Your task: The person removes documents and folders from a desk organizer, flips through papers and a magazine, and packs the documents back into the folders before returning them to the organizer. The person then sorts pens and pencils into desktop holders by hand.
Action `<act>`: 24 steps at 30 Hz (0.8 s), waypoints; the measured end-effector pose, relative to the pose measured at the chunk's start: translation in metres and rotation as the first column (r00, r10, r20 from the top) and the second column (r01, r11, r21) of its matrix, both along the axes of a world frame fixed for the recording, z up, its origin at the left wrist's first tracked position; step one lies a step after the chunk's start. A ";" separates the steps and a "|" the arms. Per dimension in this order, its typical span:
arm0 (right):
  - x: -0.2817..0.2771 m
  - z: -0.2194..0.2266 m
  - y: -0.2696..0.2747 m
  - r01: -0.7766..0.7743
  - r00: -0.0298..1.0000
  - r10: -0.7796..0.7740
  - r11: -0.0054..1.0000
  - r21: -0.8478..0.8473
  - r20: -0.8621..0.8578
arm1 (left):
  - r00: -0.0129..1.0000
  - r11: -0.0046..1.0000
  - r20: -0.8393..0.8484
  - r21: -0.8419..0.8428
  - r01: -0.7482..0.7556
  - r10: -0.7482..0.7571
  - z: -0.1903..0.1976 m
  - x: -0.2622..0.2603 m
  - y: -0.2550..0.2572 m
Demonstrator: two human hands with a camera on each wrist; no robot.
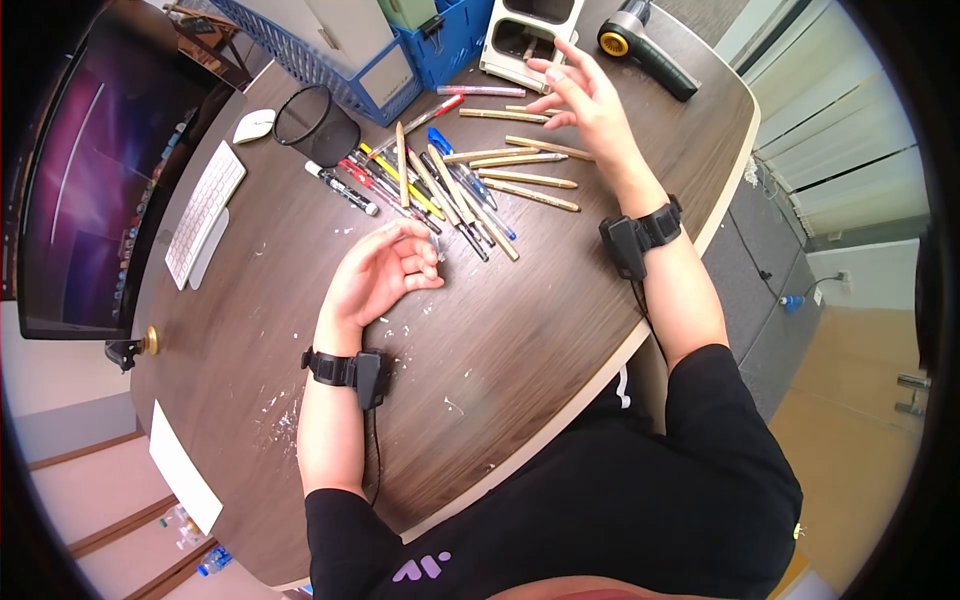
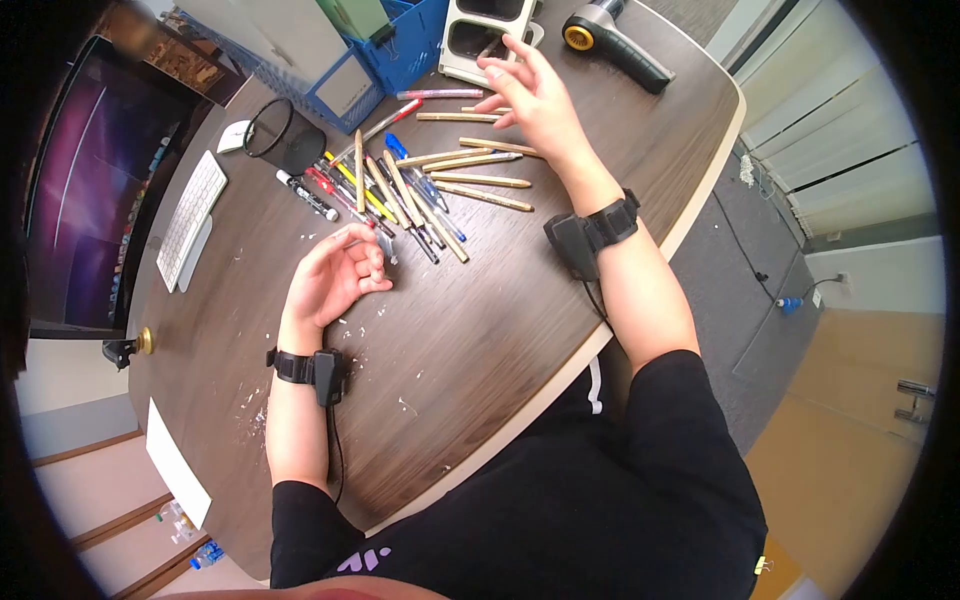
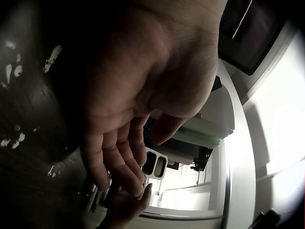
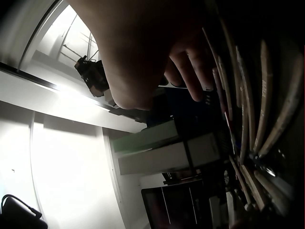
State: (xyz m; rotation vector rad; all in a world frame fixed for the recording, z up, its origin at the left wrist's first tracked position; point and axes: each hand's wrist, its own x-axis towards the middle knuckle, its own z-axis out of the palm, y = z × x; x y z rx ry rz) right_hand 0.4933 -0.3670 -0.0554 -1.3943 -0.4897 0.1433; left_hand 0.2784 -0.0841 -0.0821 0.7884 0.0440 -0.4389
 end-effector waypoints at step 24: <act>0.019 0.029 -0.021 -0.388 0.922 0.387 0.920 -0.047 -0.031 | 0.908 0.415 0.406 0.812 -0.411 0.105 0.084 0.077 -0.128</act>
